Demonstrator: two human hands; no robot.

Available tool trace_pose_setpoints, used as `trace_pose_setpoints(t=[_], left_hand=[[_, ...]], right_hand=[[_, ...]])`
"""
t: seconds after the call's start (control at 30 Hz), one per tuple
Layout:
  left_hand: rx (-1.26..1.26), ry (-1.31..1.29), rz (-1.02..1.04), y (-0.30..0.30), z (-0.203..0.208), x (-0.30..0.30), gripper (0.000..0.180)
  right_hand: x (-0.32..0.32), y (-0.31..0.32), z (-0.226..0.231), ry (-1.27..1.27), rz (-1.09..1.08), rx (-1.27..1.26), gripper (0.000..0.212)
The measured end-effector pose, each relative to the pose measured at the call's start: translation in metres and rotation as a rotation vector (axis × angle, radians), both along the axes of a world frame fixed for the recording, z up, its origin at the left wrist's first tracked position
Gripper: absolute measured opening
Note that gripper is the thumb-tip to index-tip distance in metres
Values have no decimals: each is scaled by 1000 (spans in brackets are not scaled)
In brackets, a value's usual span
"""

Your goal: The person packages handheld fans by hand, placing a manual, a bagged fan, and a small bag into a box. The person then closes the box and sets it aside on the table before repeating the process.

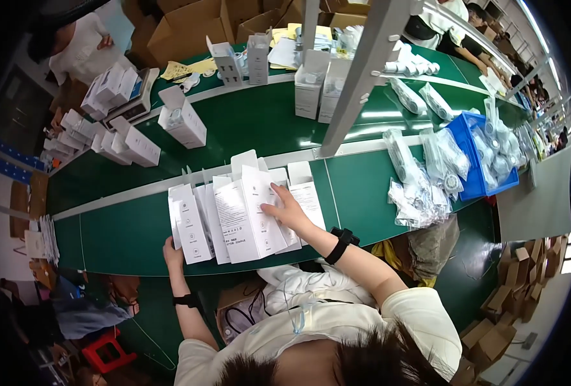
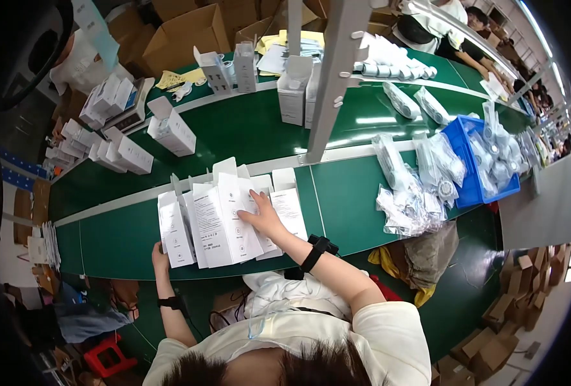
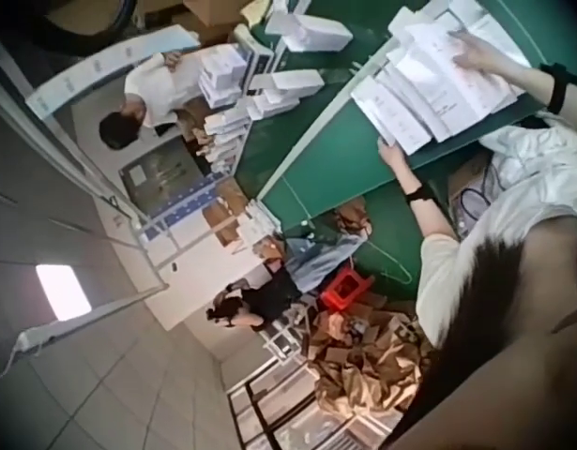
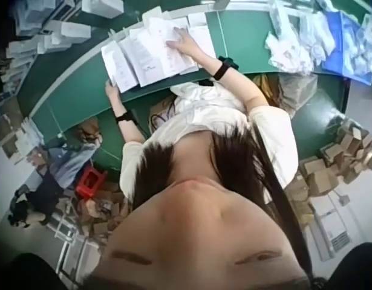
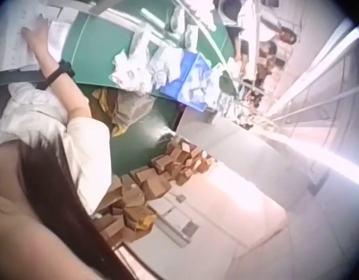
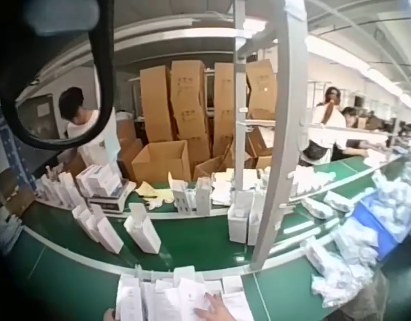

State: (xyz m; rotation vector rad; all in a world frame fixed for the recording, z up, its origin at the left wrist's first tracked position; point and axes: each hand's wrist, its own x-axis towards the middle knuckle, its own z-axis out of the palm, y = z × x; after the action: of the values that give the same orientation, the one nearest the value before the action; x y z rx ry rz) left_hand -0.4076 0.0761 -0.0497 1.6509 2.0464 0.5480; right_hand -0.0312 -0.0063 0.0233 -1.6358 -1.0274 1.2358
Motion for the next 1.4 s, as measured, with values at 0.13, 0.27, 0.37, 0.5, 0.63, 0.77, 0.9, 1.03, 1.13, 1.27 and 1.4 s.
trace_pose_setpoints(t=[0.13,0.27,0.37,0.5,0.63,0.77,0.9,1.03,1.13,1.27,1.4], left_hand=[[497,175,57,-18,82,38,37],[519,86,-414,-63,141,181,57],[352,296,-512,-81,118,235,65],[201,-208,-359,-106,149,305,73],[411,-564,-307,-169,178,374,88],[-95,-1131,-537,-177,149,416,100],[-95,-1059,-581,-161,118,477,98],[201,-821,-686,-150,102,520,92],[161,-765,-756,-150,83,541,98],[321,-589,-758,-141,60,536,93],[329,-467,-777,-128,56,540,81]], right_hand=[[23,-5,-6,124,30,129,64],[34,1,2,251,180,269,62],[20,5,-9,241,214,268,67],[45,-12,-1,239,243,299,76],[113,-60,47,596,333,545,87],[221,-111,49,218,388,757,87],[324,-118,48,-168,540,745,75],[469,-19,1,-490,-314,626,30],[615,65,-83,-1172,-441,326,31],[638,119,-120,-1048,-237,-64,44],[625,137,-128,-956,11,-200,59]])
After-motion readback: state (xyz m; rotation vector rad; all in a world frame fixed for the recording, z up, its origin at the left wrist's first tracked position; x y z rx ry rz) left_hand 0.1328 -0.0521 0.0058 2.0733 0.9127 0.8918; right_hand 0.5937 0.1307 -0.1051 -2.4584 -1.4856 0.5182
